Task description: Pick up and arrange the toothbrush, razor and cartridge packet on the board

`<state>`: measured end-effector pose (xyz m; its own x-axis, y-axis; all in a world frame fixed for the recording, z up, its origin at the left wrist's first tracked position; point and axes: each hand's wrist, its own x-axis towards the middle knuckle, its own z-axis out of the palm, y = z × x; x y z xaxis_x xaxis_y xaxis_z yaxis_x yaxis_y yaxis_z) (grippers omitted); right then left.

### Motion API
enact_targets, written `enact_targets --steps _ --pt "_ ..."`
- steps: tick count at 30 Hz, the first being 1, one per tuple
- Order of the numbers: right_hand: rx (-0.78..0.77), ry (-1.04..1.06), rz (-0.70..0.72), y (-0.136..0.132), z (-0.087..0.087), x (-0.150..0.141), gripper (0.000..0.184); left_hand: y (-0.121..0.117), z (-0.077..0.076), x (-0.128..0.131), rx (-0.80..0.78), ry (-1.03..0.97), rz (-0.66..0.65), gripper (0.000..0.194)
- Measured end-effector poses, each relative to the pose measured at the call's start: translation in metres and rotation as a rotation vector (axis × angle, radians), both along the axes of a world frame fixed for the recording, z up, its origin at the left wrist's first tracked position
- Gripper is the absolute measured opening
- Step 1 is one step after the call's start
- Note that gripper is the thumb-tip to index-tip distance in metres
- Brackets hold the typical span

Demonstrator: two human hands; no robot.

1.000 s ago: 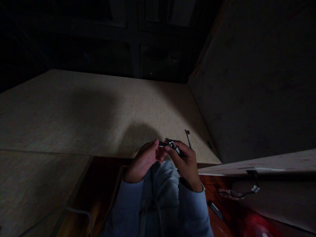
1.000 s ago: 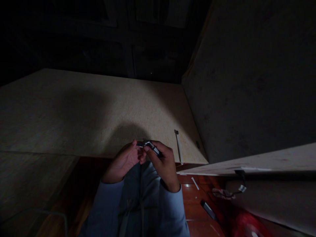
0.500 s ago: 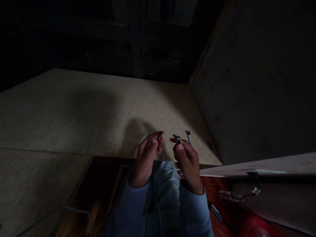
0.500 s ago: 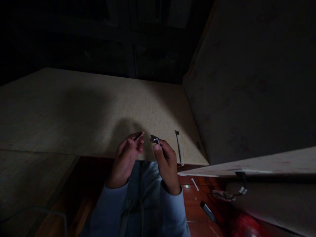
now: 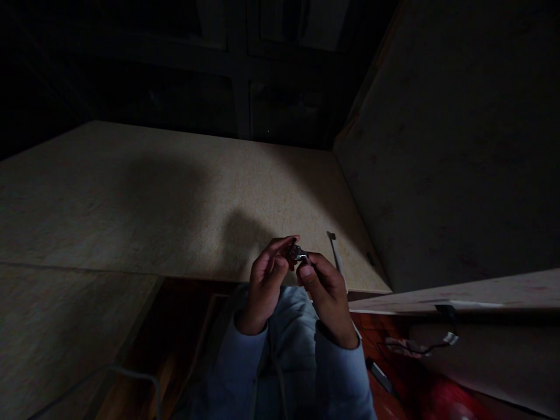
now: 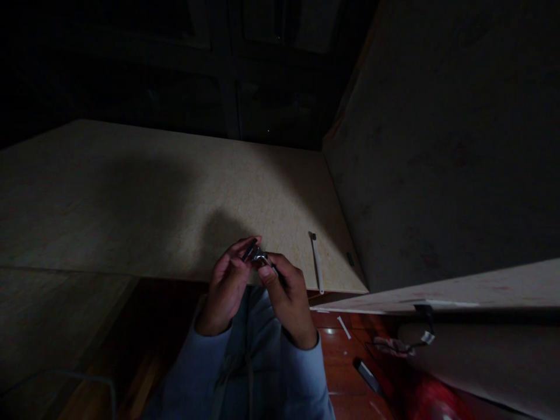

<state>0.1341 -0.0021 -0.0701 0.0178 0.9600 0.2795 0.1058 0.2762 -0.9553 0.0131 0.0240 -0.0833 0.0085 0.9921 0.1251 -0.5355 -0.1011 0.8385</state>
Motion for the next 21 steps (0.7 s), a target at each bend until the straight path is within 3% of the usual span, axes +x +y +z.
enact_targets --steps 9,21 --pt "0.018 -0.014 -0.048 0.001 -0.002 0.001 0.017 0.000 0.005 0.012 -0.080 -0.163 -0.041 0.046" --pt "0.020 -0.045 -0.034 0.002 0.001 0.003 0.022 0.000 0.004 0.013 -0.113 -0.145 -0.050 0.051"
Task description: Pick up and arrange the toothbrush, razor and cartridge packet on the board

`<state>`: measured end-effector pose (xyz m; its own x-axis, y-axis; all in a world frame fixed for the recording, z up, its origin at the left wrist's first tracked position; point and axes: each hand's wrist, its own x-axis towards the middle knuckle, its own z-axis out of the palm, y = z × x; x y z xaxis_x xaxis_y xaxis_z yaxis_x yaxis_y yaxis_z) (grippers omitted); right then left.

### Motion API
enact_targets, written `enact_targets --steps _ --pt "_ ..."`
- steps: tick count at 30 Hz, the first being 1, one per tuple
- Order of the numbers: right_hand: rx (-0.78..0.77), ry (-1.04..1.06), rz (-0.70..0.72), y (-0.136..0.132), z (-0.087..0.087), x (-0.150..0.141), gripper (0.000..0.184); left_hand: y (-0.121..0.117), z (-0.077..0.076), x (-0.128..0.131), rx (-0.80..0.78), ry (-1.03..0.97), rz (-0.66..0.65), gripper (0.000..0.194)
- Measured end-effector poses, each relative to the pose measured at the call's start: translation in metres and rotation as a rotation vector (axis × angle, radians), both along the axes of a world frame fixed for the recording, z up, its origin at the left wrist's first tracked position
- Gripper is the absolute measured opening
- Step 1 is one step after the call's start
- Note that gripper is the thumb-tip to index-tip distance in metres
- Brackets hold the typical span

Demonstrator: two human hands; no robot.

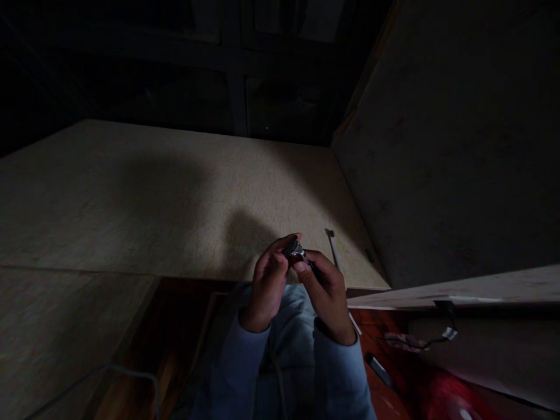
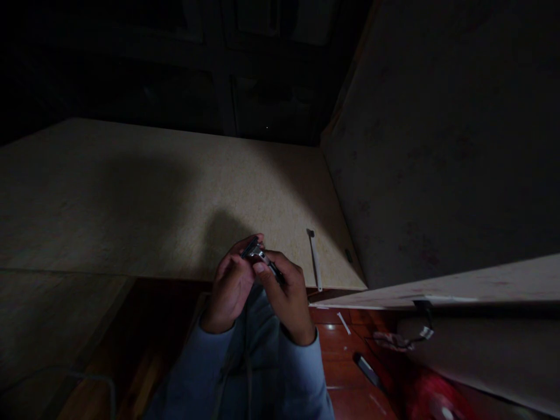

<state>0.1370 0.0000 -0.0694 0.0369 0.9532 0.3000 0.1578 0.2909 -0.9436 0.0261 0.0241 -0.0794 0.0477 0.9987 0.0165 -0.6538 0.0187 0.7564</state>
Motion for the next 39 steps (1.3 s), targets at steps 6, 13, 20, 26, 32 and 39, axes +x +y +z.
enact_targets --steps 6,13,20,26,32,39 --pt "0.009 0.018 0.008 0.000 -0.001 0.001 0.019 0.000 -0.001 0.001 0.028 0.043 0.008 0.051" --pt "-0.008 0.012 0.000 0.001 0.000 0.003 0.022 -0.001 -0.006 -0.004 0.122 0.180 0.019 0.048" --pt "-0.024 0.015 0.061 0.000 -0.004 0.006 0.022 0.005 -0.008 -0.021 0.334 0.389 -0.012 0.047" --pt "-0.010 0.019 0.078 0.000 -0.005 0.008 0.022 0.000 -0.010 -0.021 0.394 0.434 -0.064 0.045" --pt "-0.017 -0.005 0.084 -0.001 -0.005 0.009 0.025 -0.004 -0.012 -0.016 0.324 0.394 -0.063 0.047" --pt "-0.003 -0.030 0.064 -0.001 -0.004 0.008 0.025 -0.007 -0.008 -0.009 0.279 0.325 -0.038 0.047"
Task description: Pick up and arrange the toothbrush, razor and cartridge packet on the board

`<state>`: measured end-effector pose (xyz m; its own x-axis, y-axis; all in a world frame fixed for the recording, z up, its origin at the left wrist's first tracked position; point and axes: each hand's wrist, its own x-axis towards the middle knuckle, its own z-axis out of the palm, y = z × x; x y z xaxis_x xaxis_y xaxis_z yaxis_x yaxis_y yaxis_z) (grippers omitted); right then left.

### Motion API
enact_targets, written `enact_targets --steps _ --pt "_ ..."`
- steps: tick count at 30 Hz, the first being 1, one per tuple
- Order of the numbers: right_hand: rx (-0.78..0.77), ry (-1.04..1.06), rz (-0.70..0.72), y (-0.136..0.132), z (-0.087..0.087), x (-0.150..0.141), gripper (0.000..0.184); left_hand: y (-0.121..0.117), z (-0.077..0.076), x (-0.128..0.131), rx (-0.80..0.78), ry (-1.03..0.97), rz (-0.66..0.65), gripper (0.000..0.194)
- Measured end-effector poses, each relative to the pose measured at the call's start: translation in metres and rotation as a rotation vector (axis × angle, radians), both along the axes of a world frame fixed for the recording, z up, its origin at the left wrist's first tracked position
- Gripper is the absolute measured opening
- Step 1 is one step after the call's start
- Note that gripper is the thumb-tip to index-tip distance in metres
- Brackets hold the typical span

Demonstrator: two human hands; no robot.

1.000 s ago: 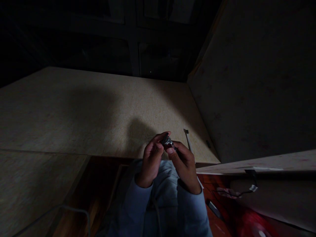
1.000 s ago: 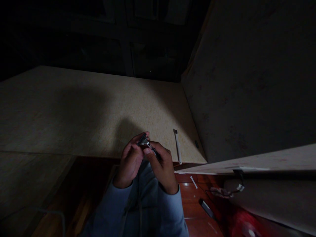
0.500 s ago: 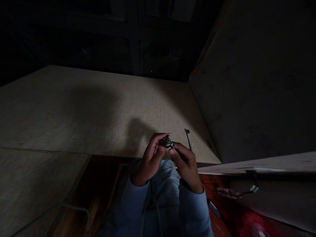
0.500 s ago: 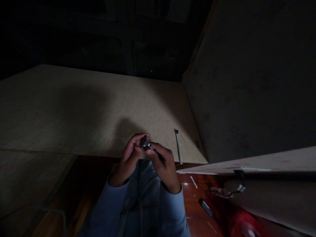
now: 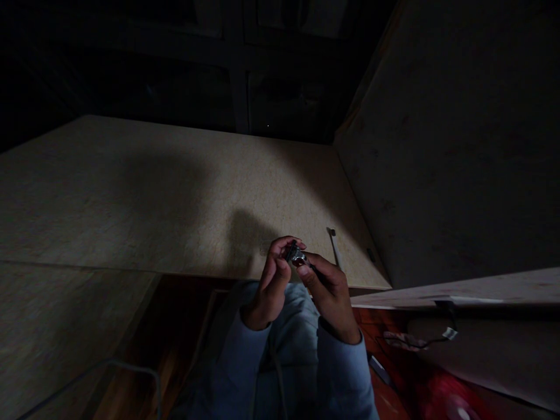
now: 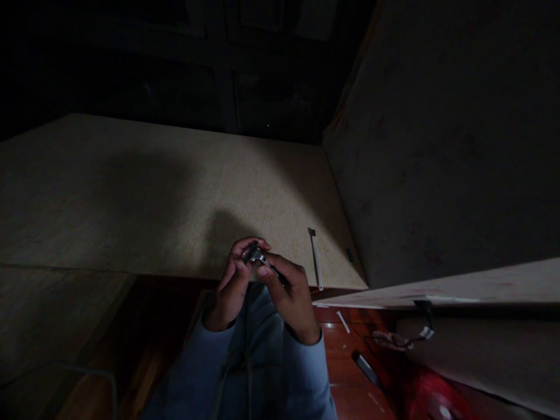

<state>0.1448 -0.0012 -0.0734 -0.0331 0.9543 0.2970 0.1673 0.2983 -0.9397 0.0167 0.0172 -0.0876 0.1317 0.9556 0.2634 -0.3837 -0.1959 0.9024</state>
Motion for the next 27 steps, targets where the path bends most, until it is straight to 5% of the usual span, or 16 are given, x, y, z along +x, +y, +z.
enact_targets --steps 27 --pt "0.024 -0.059 -0.048 -0.0004 0.0040 -0.0012 0.024 0.0006 -0.0019 0.0046 -0.014 -0.080 -0.008 0.049"
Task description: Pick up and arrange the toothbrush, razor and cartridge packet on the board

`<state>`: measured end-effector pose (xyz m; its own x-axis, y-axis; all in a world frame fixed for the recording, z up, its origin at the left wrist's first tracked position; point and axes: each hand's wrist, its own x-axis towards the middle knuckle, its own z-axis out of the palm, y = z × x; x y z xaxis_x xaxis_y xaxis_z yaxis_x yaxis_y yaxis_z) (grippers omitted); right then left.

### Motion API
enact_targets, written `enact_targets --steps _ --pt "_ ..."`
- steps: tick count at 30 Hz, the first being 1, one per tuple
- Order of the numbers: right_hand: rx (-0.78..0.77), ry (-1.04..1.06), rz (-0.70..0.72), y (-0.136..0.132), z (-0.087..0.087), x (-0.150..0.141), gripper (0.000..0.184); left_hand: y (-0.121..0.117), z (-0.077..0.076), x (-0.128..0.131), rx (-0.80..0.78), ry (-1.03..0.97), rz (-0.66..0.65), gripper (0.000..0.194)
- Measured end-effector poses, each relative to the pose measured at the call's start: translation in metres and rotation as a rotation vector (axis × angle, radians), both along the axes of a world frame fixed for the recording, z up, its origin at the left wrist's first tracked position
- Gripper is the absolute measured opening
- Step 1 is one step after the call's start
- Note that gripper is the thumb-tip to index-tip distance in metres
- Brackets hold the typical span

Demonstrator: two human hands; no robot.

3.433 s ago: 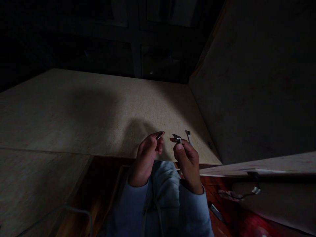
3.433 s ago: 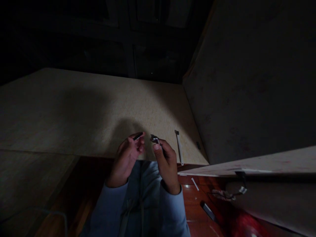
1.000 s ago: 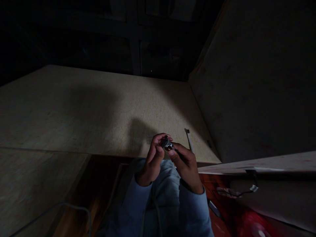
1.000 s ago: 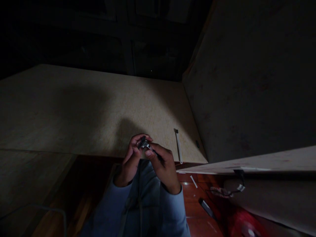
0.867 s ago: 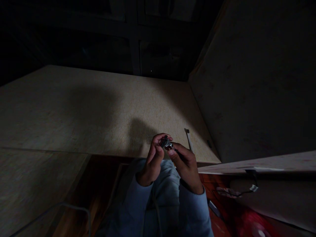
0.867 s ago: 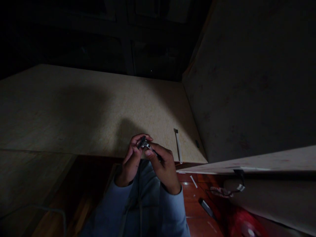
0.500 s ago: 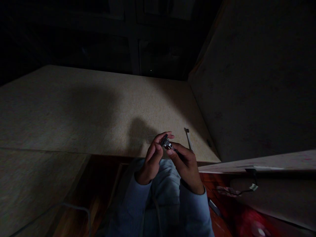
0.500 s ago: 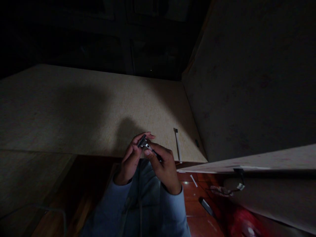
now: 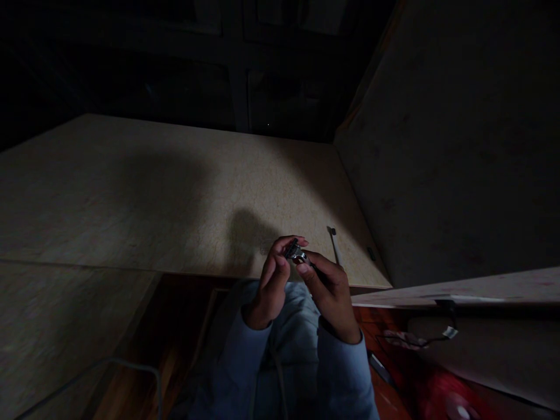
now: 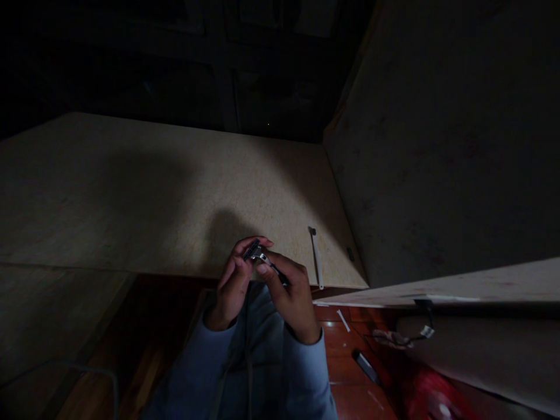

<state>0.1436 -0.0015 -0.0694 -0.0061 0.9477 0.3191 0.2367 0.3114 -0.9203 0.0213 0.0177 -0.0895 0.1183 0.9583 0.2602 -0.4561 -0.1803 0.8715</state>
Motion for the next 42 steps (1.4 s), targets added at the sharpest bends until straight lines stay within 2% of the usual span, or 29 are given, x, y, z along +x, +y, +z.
enact_targets --steps 10,21,26,33,42 --pt "-0.048 0.037 -0.014 0.001 -0.004 -0.002 0.024 -0.003 0.002 0.002 0.019 0.148 0.076 0.051" --pt "-0.064 0.086 -0.018 0.002 -0.009 -0.002 0.024 -0.002 0.006 0.000 0.062 0.233 0.075 0.051" --pt "-0.090 0.100 -0.018 0.002 -0.007 -0.003 0.025 -0.003 0.004 0.001 0.042 0.232 0.074 0.054" --pt "-0.099 0.154 0.021 0.003 -0.011 -0.004 0.025 -0.005 0.003 0.011 -0.010 0.135 0.225 0.051" --pt "-0.105 0.182 0.033 0.002 -0.008 -0.006 0.026 -0.005 0.002 0.010 0.008 0.085 0.240 0.048"
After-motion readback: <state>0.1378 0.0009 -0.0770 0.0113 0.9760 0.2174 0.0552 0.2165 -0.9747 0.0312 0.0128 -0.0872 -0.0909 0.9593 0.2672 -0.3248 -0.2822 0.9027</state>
